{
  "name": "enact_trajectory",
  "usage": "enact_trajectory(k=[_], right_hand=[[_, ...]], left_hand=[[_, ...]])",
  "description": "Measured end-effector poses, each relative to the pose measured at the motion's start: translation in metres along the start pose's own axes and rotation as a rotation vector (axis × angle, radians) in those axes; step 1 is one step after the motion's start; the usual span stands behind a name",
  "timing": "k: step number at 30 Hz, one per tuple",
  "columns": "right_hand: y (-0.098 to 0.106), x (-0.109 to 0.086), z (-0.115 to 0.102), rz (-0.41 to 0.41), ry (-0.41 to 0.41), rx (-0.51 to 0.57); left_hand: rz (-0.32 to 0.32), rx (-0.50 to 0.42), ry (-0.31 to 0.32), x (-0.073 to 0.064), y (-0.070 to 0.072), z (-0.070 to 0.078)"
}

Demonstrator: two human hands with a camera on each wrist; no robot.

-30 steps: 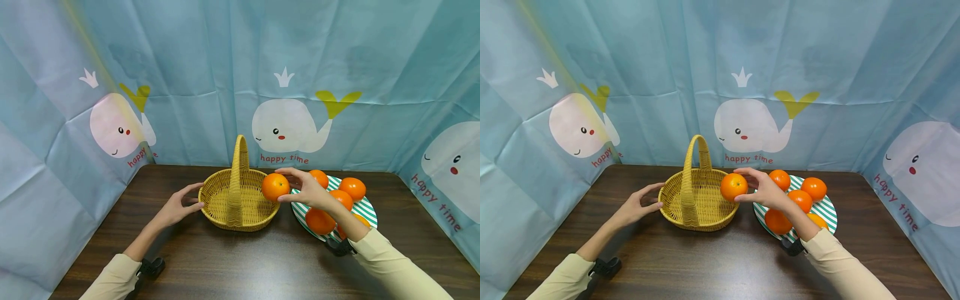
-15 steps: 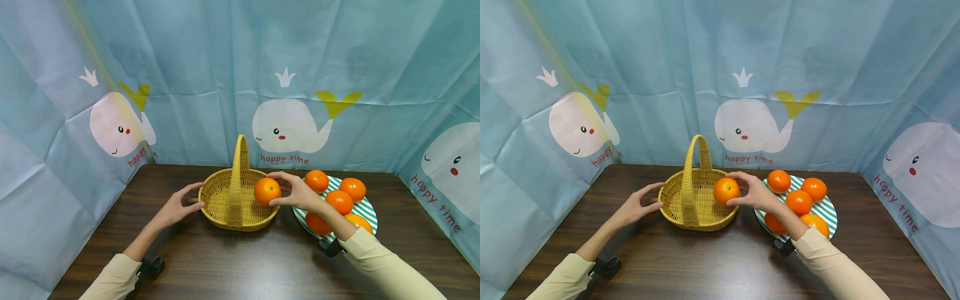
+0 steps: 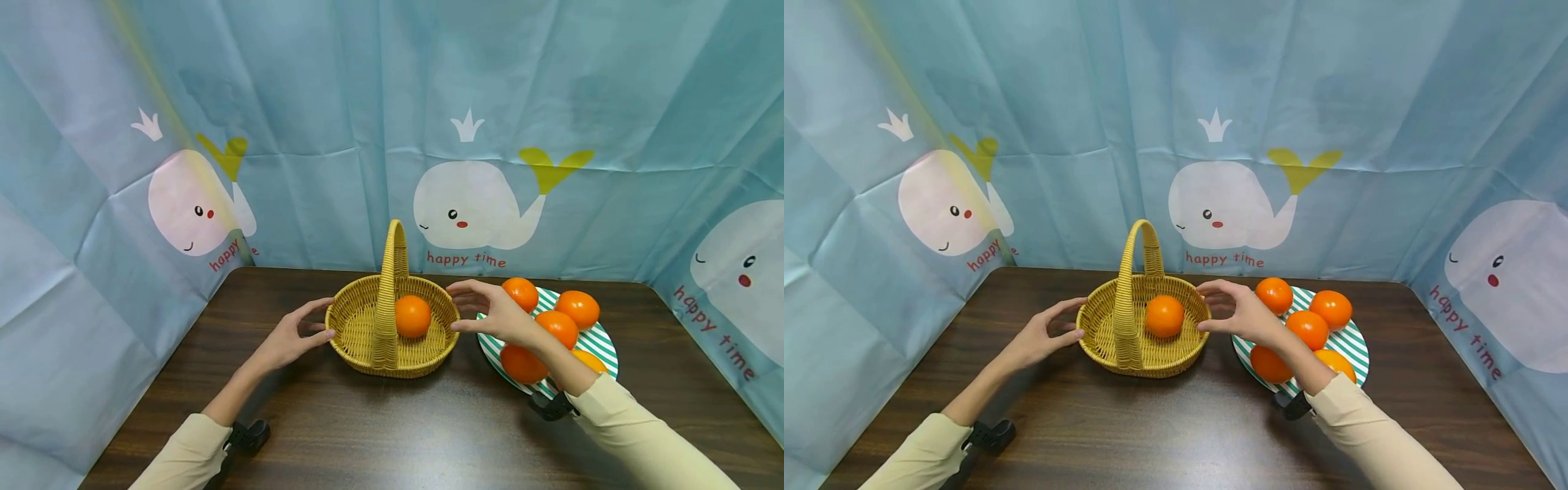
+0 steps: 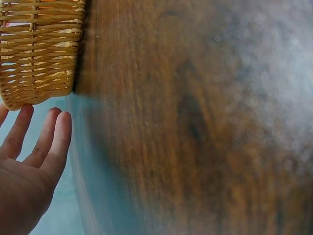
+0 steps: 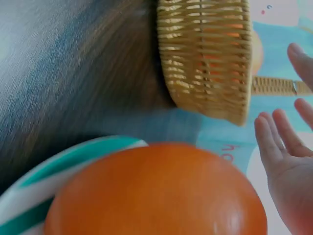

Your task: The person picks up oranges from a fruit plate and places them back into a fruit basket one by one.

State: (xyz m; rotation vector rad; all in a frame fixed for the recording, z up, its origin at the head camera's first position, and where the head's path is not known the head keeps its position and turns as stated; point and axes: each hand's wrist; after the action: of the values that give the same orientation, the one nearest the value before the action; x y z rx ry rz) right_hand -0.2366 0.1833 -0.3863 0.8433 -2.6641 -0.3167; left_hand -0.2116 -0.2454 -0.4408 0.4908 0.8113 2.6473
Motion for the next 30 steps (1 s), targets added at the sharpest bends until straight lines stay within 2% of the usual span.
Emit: enact_trajectory(k=[16, 19, 30], right_hand=[[0.055, -0.042, -0.016, 0.119, 0.031, -0.061], [0.066, -0.051, -0.019, 0.146, 0.02, -0.069], [0.101, -0.093, -0.023, 0.251, -0.074, -0.225]], left_hand=[[-0.004, -0.011, 0.028, -0.001, 0.001, -0.002], [-0.002, -0.006, 0.028, -0.002, 0.001, -0.001], [-0.007, -0.001, 0.037, -0.001, 0.001, 0.0]])
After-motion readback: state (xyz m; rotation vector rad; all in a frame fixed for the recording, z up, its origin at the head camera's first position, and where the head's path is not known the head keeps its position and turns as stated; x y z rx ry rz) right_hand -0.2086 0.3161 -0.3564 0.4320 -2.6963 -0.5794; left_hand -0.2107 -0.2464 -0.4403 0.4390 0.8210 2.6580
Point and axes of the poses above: each hand's wrist, its own x-axis towards the middle knuckle, its own y-axis out of the back of the hand, z = x × y, and after that the axes turned 6 degrees about x, right-handed
